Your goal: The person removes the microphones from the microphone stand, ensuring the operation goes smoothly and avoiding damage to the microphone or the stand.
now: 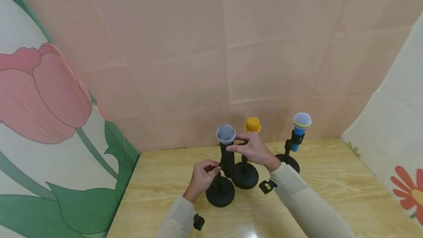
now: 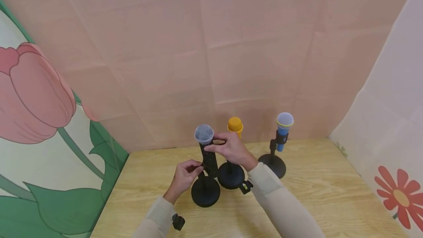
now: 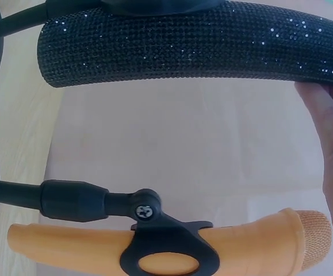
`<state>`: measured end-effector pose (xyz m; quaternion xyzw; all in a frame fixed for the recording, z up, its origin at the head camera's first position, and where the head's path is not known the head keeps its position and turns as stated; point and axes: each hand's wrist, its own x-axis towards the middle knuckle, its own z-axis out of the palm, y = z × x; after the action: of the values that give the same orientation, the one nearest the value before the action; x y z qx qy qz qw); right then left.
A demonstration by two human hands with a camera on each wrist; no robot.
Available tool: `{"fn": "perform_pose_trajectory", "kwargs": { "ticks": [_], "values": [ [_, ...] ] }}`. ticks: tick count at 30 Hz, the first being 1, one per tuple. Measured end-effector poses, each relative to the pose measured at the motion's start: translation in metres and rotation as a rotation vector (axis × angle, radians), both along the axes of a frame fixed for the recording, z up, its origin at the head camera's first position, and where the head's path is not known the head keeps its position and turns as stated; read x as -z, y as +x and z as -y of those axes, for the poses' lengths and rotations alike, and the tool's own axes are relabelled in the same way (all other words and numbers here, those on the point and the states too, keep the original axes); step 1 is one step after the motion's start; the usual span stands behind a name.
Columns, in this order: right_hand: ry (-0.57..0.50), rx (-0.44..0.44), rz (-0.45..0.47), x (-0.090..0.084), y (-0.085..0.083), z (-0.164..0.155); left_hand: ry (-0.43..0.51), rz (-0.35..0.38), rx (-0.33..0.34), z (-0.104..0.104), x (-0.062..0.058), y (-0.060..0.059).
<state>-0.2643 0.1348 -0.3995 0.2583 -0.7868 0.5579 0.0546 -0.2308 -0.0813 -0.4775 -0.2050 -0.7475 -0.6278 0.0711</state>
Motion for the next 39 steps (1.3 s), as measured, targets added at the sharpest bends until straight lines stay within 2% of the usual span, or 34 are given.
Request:
{"fn": "perform_pose_trajectory", "kwargs": {
  "ticks": [18, 39],
  "values": [
    [0.037, 0.027, 0.007, -0.011, 0.002, 0.001, -0.001, 0.002, 0.004, 0.001, 0.0, 0.001],
    [0.017, -0.068, -0.028, -0.023, 0.003, 0.0, -0.016, 0.012, 0.0, 0.001, 0.0, 0.002]
  ]
}}
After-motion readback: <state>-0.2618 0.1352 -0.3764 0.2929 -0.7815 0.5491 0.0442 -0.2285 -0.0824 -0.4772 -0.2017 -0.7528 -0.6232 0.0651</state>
